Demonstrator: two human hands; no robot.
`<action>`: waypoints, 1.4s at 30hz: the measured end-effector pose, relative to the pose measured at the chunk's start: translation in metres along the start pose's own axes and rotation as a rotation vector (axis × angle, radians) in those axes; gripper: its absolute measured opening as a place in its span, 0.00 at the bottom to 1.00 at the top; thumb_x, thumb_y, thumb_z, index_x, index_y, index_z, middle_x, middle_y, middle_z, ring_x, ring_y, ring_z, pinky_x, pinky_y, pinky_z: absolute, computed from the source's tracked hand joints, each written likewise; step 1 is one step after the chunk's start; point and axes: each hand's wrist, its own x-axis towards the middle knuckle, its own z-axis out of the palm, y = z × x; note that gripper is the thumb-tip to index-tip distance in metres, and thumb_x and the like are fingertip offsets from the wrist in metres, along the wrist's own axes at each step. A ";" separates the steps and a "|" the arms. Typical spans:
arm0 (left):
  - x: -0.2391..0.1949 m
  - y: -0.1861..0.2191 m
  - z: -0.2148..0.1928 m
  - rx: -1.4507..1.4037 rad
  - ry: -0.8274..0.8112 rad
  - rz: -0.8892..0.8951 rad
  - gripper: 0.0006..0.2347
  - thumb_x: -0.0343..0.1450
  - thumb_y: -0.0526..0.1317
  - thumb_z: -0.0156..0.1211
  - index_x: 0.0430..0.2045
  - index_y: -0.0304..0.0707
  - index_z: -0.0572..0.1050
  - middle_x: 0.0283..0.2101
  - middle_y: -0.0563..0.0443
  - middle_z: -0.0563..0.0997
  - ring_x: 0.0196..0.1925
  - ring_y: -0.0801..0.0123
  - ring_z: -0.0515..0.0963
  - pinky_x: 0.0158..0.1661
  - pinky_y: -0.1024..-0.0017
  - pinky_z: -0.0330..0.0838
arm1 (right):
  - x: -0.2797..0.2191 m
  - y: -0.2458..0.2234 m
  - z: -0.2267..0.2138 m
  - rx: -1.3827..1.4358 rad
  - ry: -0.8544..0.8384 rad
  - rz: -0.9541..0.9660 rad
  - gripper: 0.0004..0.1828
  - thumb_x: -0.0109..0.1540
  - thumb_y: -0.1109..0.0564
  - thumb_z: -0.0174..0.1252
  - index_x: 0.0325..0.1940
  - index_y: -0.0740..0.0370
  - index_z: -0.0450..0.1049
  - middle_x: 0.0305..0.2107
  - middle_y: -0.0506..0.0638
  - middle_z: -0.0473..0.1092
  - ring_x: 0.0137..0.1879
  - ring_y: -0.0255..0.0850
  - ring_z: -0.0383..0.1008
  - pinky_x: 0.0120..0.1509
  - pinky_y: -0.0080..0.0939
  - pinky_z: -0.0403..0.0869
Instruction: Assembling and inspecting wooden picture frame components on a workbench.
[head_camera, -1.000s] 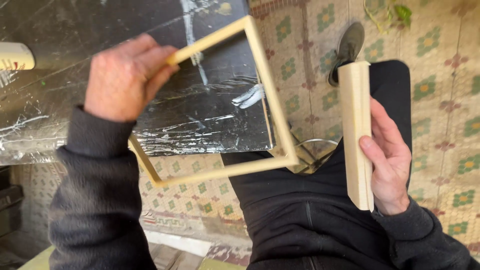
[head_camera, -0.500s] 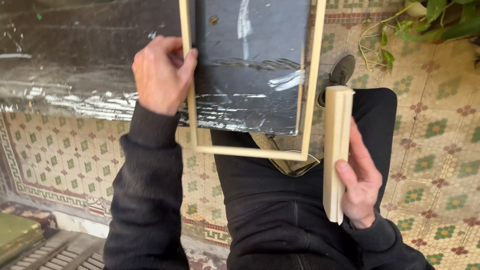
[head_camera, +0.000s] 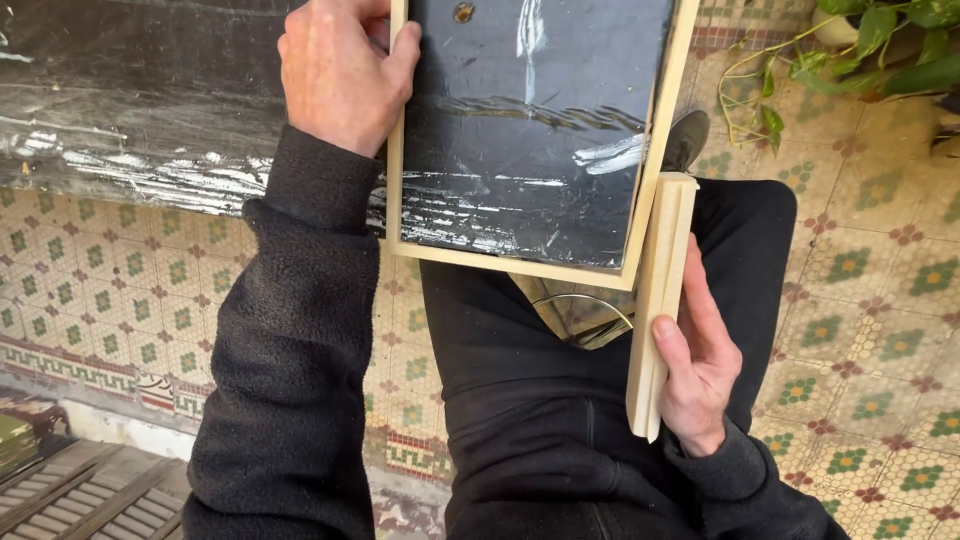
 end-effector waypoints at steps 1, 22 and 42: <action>0.000 0.004 -0.002 0.011 0.010 0.028 0.05 0.69 0.36 0.71 0.32 0.33 0.84 0.24 0.51 0.83 0.23 0.67 0.84 0.29 0.69 0.80 | -0.003 -0.001 0.002 0.000 0.018 0.016 0.32 0.71 0.64 0.49 0.80 0.71 0.52 0.79 0.61 0.49 0.85 0.48 0.49 0.88 0.47 0.52; -0.089 0.152 0.007 -0.018 -0.531 0.468 0.44 0.61 0.50 0.73 0.72 0.35 0.56 0.75 0.45 0.59 0.77 0.56 0.58 0.74 0.55 0.50 | 0.042 -0.004 0.016 0.091 0.104 0.006 0.34 0.71 0.63 0.48 0.81 0.71 0.50 0.78 0.59 0.52 0.82 0.47 0.54 0.86 0.46 0.54; -0.096 0.140 0.038 -0.099 -0.431 0.444 0.44 0.69 0.67 0.59 0.72 0.31 0.56 0.76 0.39 0.57 0.75 0.57 0.60 0.70 0.50 0.58 | 0.068 0.004 0.018 0.010 0.077 -0.065 0.34 0.73 0.59 0.47 0.83 0.68 0.46 0.77 0.59 0.52 0.81 0.46 0.53 0.89 0.46 0.52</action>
